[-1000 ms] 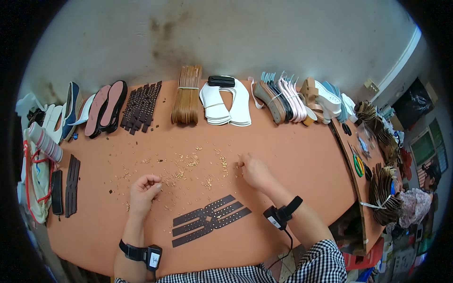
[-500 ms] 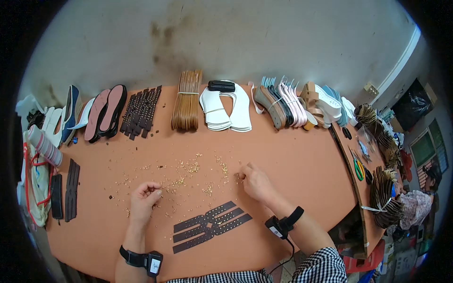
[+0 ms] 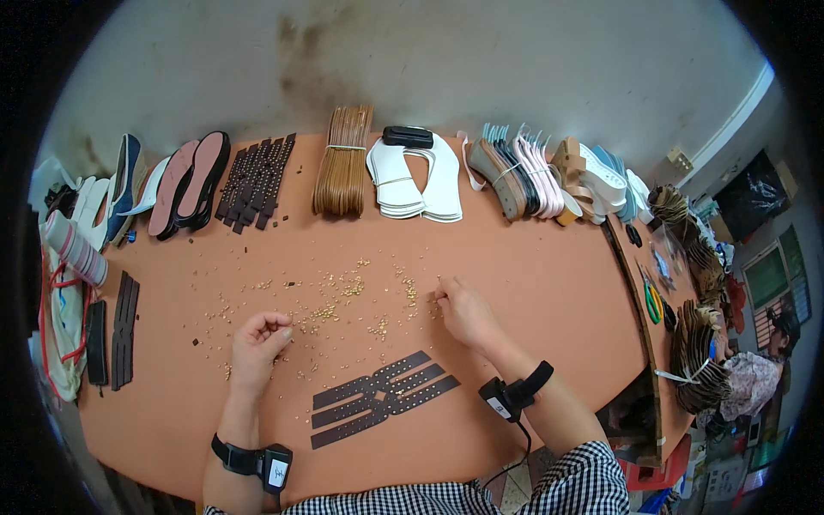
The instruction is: The recorder is manually inserting small metal eyelets into pre-cut holes on leather shoe straps.
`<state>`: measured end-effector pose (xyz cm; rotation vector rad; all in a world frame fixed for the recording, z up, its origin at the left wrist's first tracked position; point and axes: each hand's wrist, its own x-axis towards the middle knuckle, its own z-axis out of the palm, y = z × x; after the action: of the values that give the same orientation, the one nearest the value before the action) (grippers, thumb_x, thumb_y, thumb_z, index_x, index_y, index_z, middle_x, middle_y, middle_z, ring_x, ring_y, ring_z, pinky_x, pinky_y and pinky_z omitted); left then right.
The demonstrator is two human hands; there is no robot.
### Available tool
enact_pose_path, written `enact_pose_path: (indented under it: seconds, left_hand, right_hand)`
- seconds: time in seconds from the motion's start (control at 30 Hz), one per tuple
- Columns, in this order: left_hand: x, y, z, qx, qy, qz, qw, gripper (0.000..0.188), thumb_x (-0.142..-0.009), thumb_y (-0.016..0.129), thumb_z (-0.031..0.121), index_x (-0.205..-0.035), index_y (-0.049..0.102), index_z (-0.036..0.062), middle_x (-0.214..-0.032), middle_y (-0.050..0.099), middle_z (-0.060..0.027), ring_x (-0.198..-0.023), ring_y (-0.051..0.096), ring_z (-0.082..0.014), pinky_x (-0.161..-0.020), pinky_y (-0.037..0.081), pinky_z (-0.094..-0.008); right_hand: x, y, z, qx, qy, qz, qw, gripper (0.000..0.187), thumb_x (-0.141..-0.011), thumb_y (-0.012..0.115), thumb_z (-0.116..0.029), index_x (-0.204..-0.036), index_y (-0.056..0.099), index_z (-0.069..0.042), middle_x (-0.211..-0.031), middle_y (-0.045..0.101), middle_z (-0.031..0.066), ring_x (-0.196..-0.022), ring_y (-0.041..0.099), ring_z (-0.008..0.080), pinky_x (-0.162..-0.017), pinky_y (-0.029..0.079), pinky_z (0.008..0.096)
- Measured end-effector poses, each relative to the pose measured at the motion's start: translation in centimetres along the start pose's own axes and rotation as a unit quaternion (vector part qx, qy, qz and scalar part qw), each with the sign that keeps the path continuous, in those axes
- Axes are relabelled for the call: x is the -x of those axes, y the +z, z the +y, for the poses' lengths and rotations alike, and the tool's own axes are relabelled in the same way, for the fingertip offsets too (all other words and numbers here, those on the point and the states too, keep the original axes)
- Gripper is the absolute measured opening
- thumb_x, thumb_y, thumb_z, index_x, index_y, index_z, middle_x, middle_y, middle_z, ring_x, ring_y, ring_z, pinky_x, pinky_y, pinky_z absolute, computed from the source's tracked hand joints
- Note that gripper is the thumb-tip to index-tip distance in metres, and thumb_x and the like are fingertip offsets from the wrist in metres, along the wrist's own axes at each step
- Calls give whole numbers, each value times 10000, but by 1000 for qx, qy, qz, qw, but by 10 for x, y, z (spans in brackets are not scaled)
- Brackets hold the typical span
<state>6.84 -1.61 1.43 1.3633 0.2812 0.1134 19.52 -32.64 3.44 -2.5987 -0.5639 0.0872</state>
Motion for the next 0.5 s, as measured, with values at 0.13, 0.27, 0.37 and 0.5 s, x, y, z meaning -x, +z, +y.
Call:
enact_pose_path:
  seconds: [0.13, 0.27, 0.37, 0.5]
  left_hand:
    - [0, 0, 0, -5, -3, 0, 1000, 147, -833, 646, 16, -978, 631, -1, -796, 591, 30, -701, 514, -24, -632, 440, -172]
    - [0, 1, 1, -4, -4, 4, 1000, 145, -832, 647, 9, -976, 632, 3, -796, 590, 33, -703, 512, -23, -636, 443, -173]
    - [0, 2, 1, -3, 1, 5, 1000, 138, -832, 646, 1, -970, 632, 5, -793, 588, 34, -702, 512, -24, -636, 445, -172]
    - [0, 2, 2, 4, 4, 2, 1000, 130, -834, 642, -4, -963, 632, 5, -790, 586, 34, -699, 512, -25, -634, 445, -170]
  right_hand:
    - [1, -1, -4, 15, -18, -6, 1000, 78, -862, 534, -39, -921, 574, -8, -925, 594, 162, -862, 597, 342, -756, 477, 377]
    - [1, 1, 3, 0, -22, -4, 1000, 85, -847, 535, -28, -909, 592, -21, -941, 592, 149, -873, 591, 341, -770, 479, 393]
    - [1, 2, 5, -26, -6, 5, 1000, 93, -842, 541, 16, -916, 591, -9, -896, 588, 141, -824, 590, 284, -740, 476, 351]
    - [1, -1, 4, -58, 21, -12, 998, 100, -839, 554, 19, -926, 597, -8, -866, 573, 115, -767, 564, 218, -709, 470, 310]
